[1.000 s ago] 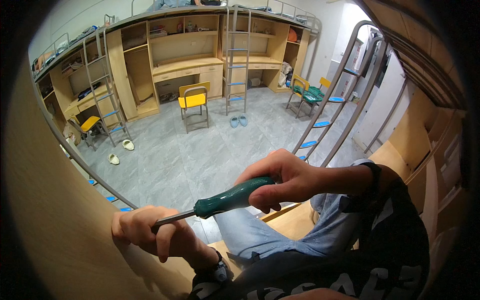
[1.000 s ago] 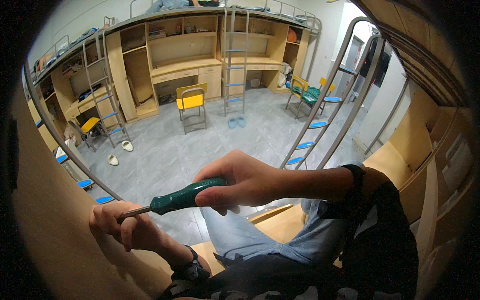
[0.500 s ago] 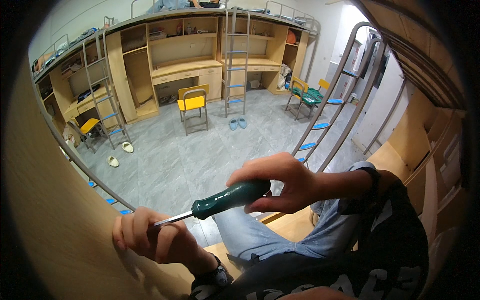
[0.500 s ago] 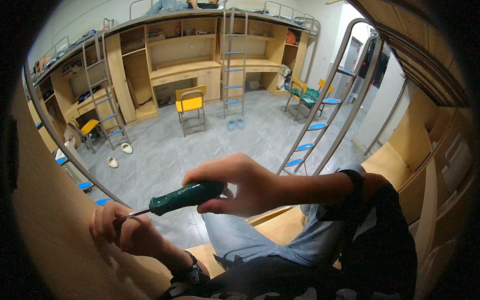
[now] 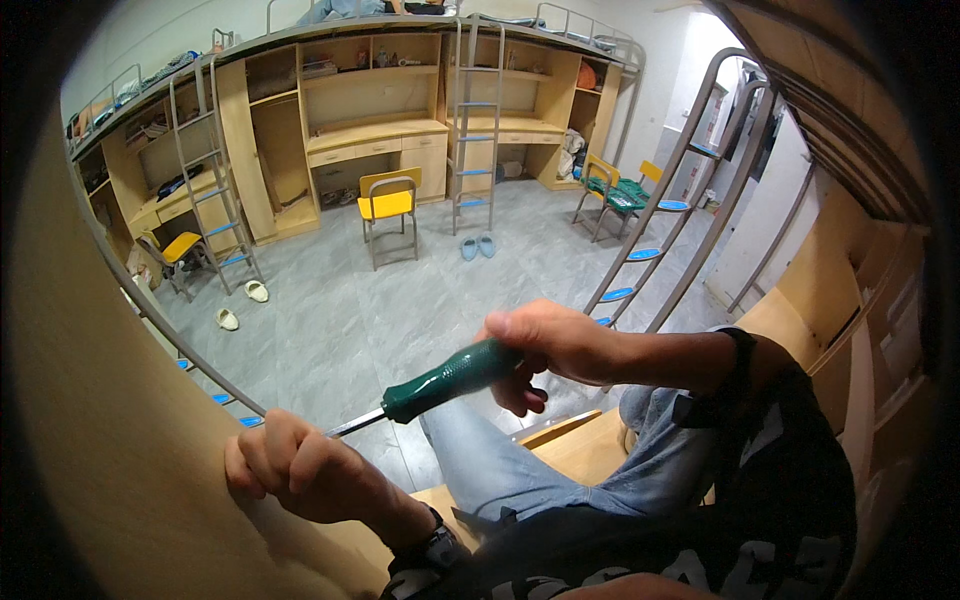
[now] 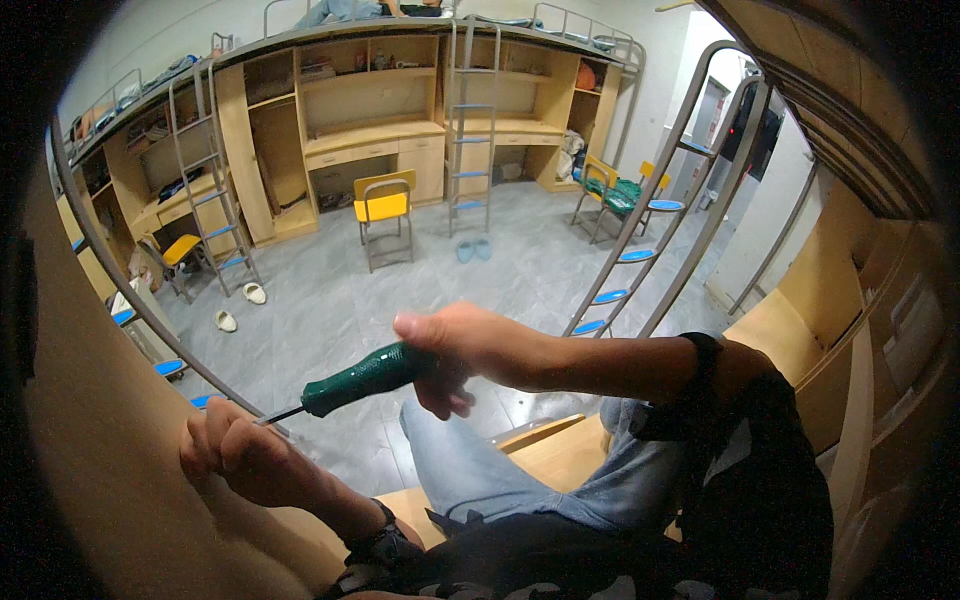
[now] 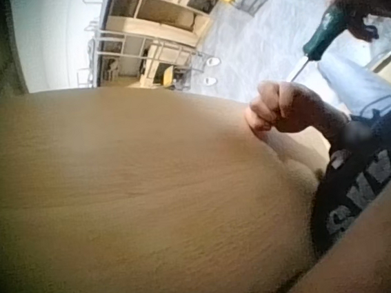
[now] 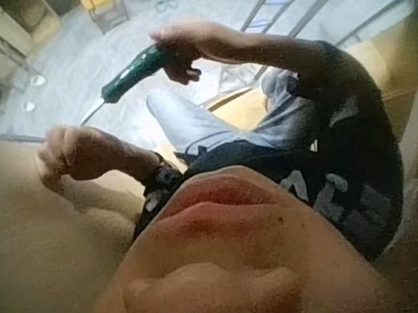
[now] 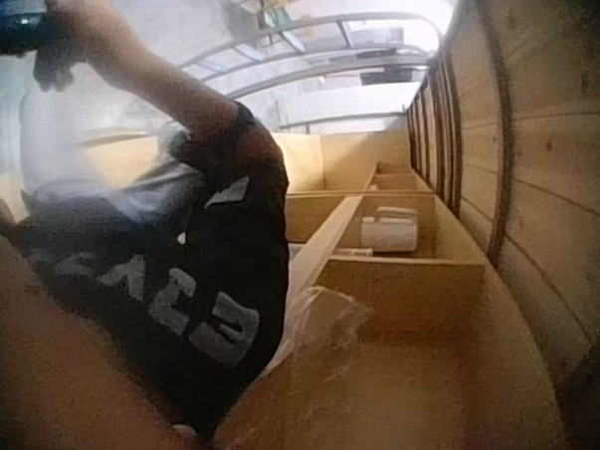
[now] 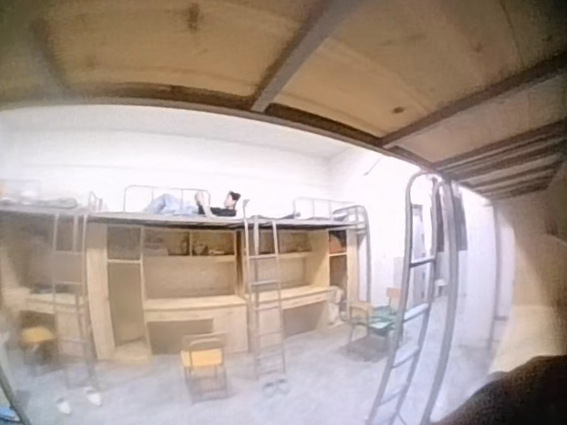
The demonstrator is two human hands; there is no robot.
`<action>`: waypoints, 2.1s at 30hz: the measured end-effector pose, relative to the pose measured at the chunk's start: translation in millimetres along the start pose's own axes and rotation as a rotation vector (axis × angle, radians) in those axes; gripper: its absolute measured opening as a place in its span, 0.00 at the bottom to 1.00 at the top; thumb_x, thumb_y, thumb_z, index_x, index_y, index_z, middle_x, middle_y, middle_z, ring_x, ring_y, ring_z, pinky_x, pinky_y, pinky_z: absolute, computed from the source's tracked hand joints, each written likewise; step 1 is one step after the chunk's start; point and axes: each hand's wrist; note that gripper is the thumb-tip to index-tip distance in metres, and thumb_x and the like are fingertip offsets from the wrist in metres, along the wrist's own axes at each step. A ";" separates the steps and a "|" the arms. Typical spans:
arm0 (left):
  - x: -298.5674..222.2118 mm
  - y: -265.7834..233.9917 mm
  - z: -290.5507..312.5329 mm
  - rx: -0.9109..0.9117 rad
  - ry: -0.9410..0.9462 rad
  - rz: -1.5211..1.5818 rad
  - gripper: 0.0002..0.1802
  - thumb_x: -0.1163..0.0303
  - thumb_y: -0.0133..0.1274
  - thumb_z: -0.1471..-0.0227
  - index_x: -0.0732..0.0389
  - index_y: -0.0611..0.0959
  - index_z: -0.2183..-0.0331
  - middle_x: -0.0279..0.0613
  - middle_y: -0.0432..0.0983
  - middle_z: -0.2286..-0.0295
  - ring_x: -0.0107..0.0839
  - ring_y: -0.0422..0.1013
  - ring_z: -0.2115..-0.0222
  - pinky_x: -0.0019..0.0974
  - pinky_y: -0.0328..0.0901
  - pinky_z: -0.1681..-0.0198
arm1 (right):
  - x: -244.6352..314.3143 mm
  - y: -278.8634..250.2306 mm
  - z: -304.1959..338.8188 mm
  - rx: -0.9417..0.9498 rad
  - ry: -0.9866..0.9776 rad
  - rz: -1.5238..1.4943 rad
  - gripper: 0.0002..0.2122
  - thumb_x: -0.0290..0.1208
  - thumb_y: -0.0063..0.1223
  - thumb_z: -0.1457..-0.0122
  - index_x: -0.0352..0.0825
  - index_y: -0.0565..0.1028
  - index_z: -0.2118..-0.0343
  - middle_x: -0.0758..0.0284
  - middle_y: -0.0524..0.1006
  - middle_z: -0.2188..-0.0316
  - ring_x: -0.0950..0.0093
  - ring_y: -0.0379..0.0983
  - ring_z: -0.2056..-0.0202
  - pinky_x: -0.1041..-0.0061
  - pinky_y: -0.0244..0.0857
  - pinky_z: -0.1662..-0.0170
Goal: The person uses a screwdriver to tighten screws on a wooden bunk bed frame, working on both a side rail and a vertical post.
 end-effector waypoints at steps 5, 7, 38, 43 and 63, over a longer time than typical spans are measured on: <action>5.1 4.3 -3.4 0.021 -0.001 0.044 0.15 0.62 0.33 0.39 0.55 0.71 0.73 0.33 0.59 0.78 0.28 0.57 0.72 0.30 0.61 0.65 | 2.2 4.5 3.1 -0.016 -0.344 0.332 0.20 0.44 0.42 0.38 0.31 0.69 0.53 0.62 0.74 0.75 0.75 0.72 0.76 0.76 0.66 0.74; 6.1 3.9 -3.4 0.017 -0.013 0.049 0.14 0.62 0.34 0.39 0.56 0.72 0.71 0.33 0.60 0.78 0.28 0.58 0.72 0.30 0.62 0.66 | -0.7 9.2 1.2 -0.146 -0.635 0.686 0.18 0.38 0.47 0.40 0.31 0.68 0.53 0.60 0.74 0.71 0.74 0.73 0.73 0.76 0.67 0.72; 11.8 5.8 -2.4 0.018 -0.029 0.127 0.10 0.61 0.37 0.40 0.51 0.72 0.69 0.30 0.60 0.77 0.25 0.58 0.68 0.35 0.64 0.61 | 9.9 15.2 12.7 -0.096 -0.492 0.657 0.15 0.32 0.57 0.46 0.30 0.72 0.58 0.62 0.77 0.72 0.76 0.75 0.76 0.81 0.68 0.74; 12.6 7.7 -1.0 -0.001 -0.026 0.227 0.11 0.61 0.36 0.41 0.51 0.72 0.69 0.31 0.60 0.76 0.25 0.58 0.67 0.33 0.64 0.61 | 0.3 24.7 10.7 -0.259 -0.783 0.892 0.20 0.24 0.63 0.55 0.33 0.69 0.58 0.62 0.75 0.70 0.73 0.74 0.74 0.80 0.68 0.73; 12.5 6.9 0.7 -0.028 0.056 0.152 0.10 0.62 0.38 0.41 0.53 0.73 0.69 0.31 0.61 0.77 0.24 0.58 0.70 0.29 0.62 0.69 | 5.6 12.6 9.1 0.009 -0.387 0.388 0.13 0.33 0.56 0.45 0.31 0.73 0.60 0.63 0.78 0.73 0.77 0.76 0.75 0.82 0.69 0.76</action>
Point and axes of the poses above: each hand's wrist, its own z-axis away from the middle knuckle, its own y-axis out of the palm, x = y × z
